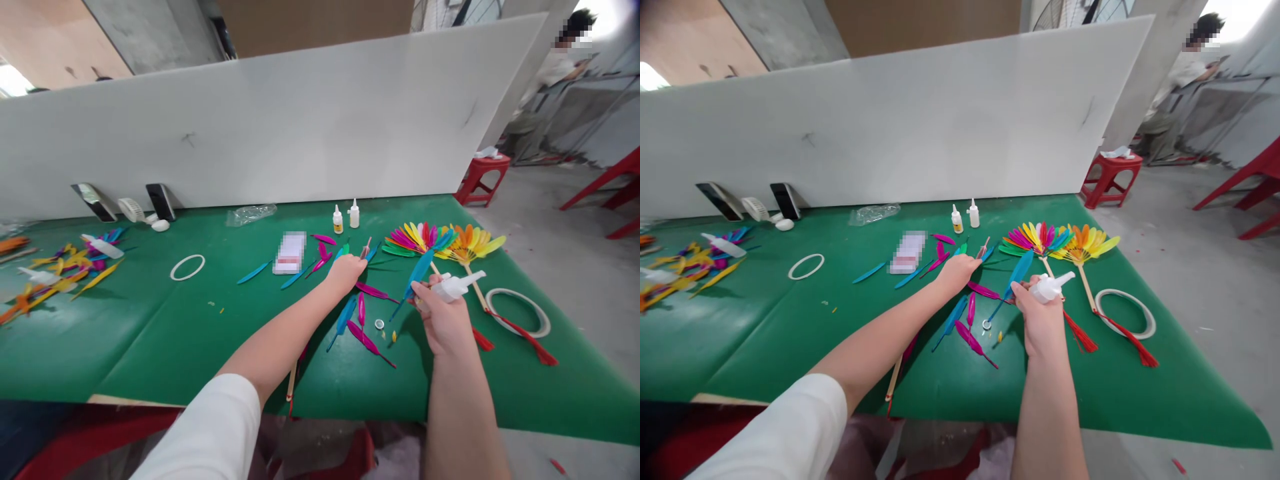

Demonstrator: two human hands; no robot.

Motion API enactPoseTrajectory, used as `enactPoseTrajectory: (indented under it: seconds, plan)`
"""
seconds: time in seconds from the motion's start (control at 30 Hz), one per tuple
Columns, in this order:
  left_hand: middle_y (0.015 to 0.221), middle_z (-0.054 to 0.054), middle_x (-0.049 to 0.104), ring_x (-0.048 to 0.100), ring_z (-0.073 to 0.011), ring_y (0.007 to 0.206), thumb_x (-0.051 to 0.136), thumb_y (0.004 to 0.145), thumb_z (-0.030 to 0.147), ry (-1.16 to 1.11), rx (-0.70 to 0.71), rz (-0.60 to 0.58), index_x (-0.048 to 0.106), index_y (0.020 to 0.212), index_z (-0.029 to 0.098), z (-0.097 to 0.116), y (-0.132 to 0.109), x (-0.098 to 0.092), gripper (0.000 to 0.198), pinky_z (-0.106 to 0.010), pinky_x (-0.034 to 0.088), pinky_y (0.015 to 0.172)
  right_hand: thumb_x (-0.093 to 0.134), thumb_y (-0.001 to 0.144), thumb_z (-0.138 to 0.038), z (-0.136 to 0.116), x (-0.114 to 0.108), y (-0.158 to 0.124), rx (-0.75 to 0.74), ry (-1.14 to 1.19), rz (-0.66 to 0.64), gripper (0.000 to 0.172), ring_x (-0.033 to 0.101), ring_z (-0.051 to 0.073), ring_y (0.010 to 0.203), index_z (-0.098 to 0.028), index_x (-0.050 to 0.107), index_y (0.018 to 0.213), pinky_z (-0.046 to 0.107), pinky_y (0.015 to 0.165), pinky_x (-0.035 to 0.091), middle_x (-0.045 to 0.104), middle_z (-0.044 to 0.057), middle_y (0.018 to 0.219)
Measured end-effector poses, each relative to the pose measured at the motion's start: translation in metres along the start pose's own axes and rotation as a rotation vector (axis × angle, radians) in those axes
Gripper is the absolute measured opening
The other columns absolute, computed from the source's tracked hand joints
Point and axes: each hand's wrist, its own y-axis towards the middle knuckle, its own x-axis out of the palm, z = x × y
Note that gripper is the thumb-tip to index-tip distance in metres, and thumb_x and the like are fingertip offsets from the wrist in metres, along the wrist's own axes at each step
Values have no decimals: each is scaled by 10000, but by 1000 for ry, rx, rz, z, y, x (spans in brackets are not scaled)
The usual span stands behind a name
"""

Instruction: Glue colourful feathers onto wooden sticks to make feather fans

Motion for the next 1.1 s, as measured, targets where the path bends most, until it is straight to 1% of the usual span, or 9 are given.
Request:
enactPoseTrajectory:
  seconds: [0.13, 0.23, 0.33, 0.47, 0.53, 0.7, 0.8, 0.97, 1.1]
  plan:
    - [899, -85, 618, 608, -165, 824, 370, 888, 73, -22, -22, 92, 542, 1166, 147, -2, -7, -3, 335, -278, 481, 743, 819, 449, -213, 1, 1, 0, -4, 3, -1, 441, 523, 78, 565, -192, 461, 705, 199, 503, 493, 519, -71, 610]
    - [955, -85, 613, 611, -158, 835, 381, 906, 123, -71, -54, 160, 502, 1220, 138, -7, -11, -5, 337, -253, 485, 720, 815, 458, -209, 2, 0, 1, -7, -6, -1, 433, 528, 81, 564, -192, 460, 705, 197, 500, 491, 524, -64, 615]
    - [929, -59, 628, 607, -149, 864, 441, 898, 174, -134, -59, 199, 540, 1178, 150, -14, -16, -9, 298, -244, 484, 756, 813, 459, -210, 1, 0, 1, -9, -12, -3, 429, 525, 81, 554, -193, 459, 702, 202, 494, 492, 514, -65, 616]
    - [931, -48, 622, 599, -141, 864, 466, 873, 129, -198, -61, 232, 556, 1167, 169, -23, -27, -15, 310, -251, 484, 776, 817, 455, -210, 1, 1, 0, -6, -7, -11, 435, 522, 79, 560, -192, 460, 702, 199, 498, 490, 502, -69, 613]
    - [930, -45, 607, 595, -135, 842, 453, 863, 96, -224, -67, 243, 580, 1137, 178, -27, -36, -17, 313, -248, 486, 756, 819, 453, -210, 0, 2, -1, -7, -2, -12, 437, 517, 74, 558, -192, 459, 700, 190, 495, 480, 503, -71, 606]
    - [890, -29, 564, 576, -126, 830, 479, 822, 70, -298, -82, 270, 670, 935, 193, -39, -64, -23, 254, -240, 488, 748, 820, 452, -204, 1, 3, -1, -7, 3, -23, 435, 511, 71, 553, -194, 460, 696, 186, 493, 468, 501, -73, 608]
    - [919, -27, 556, 570, -132, 867, 496, 797, 61, -339, -105, 288, 673, 910, 202, -46, -76, -24, 252, -259, 492, 767, 821, 448, -204, 1, 3, -2, 2, -1, -29, 441, 515, 72, 553, -194, 457, 696, 190, 502, 470, 505, -72, 616]
    - [976, -37, 572, 565, -160, 920, 537, 770, 59, -379, -109, 293, 695, 848, 200, -53, -80, -18, 226, -314, 484, 820, 823, 443, -212, 2, 5, -3, 18, -16, -39, 443, 515, 74, 545, -195, 461, 698, 195, 508, 469, 512, -70, 606]
    - [963, -32, 570, 573, -146, 879, 510, 780, 52, -426, -114, 314, 699, 836, 215, -52, -76, -14, 255, -311, 497, 791, 823, 441, -225, 2, 6, -4, 19, -36, -37, 439, 515, 79, 544, -195, 464, 692, 206, 515, 464, 515, -69, 609]
